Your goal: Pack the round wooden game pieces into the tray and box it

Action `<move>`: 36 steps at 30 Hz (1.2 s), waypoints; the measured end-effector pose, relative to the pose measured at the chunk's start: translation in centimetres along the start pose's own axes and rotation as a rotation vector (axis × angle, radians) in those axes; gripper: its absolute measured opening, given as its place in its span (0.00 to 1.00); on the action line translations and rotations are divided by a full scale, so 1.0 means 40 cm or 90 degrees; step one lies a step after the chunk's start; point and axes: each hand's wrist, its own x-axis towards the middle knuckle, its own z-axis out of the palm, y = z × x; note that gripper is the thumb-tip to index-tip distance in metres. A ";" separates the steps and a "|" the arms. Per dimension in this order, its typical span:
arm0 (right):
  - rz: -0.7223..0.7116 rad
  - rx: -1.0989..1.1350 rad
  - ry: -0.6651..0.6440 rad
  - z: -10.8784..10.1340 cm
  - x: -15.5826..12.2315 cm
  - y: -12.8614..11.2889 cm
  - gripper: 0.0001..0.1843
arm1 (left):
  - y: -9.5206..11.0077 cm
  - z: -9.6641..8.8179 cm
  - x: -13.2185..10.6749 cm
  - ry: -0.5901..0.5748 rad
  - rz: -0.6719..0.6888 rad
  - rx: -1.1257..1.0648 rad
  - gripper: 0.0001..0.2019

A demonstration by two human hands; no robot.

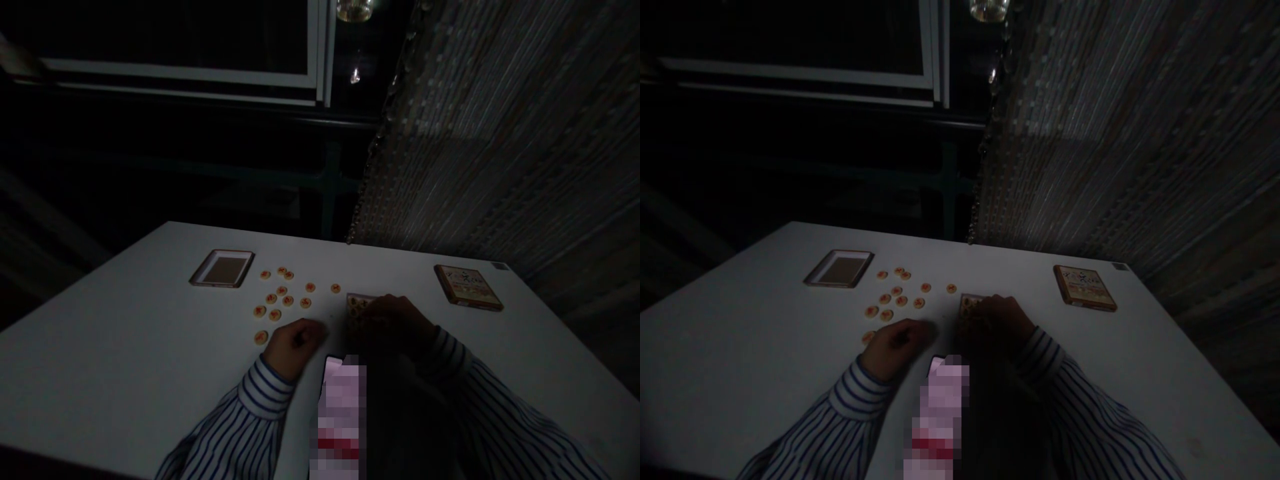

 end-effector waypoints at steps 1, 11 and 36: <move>-0.002 -0.002 -0.007 -0.001 0.003 -0.001 0.11 | -0.001 -0.013 -0.006 0.000 0.001 0.022 0.11; -0.010 -0.022 -0.073 -0.016 0.036 -0.035 0.11 | -0.076 -0.177 -0.035 0.082 -0.032 0.119 0.14; -0.020 -0.046 -0.177 0.104 0.301 -0.169 0.17 | -0.078 -0.138 0.054 0.153 0.063 0.138 0.12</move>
